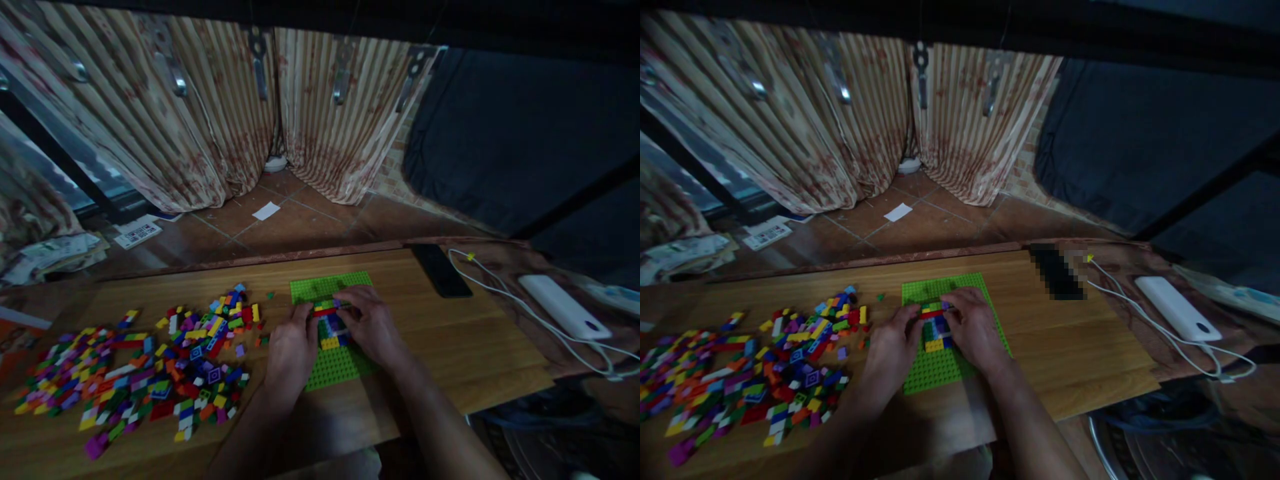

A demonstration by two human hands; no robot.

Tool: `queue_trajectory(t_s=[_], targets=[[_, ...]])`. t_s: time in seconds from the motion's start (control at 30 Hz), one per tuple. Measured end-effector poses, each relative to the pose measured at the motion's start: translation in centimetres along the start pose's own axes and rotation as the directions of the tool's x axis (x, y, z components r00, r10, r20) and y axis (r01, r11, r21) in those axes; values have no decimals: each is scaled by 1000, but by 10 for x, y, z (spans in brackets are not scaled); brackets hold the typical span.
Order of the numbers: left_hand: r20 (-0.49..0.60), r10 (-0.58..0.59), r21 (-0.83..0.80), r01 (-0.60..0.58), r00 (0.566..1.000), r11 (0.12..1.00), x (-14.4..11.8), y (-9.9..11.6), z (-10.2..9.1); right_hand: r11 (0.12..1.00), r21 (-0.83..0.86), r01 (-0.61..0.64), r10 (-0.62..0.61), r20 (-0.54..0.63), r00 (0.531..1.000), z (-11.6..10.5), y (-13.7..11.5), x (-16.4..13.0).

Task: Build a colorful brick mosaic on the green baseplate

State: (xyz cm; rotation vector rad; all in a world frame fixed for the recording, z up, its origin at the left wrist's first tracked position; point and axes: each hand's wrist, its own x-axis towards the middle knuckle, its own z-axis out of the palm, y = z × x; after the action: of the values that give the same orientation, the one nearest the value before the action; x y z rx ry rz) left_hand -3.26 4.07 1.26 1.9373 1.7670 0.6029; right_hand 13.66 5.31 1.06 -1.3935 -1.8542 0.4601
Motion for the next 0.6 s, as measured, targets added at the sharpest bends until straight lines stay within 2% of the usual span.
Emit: queue_trajectory(t_s=[0.23, 0.6], targets=[[-3, -36, 28, 36, 999, 999, 1, 2, 4, 993, -25, -112, 111, -39, 993, -2, 5, -1], [-27, -40, 26, 40, 999, 999, 2, 4, 8, 979, -43, -197, 197, -3, 980, 4, 11, 0]])
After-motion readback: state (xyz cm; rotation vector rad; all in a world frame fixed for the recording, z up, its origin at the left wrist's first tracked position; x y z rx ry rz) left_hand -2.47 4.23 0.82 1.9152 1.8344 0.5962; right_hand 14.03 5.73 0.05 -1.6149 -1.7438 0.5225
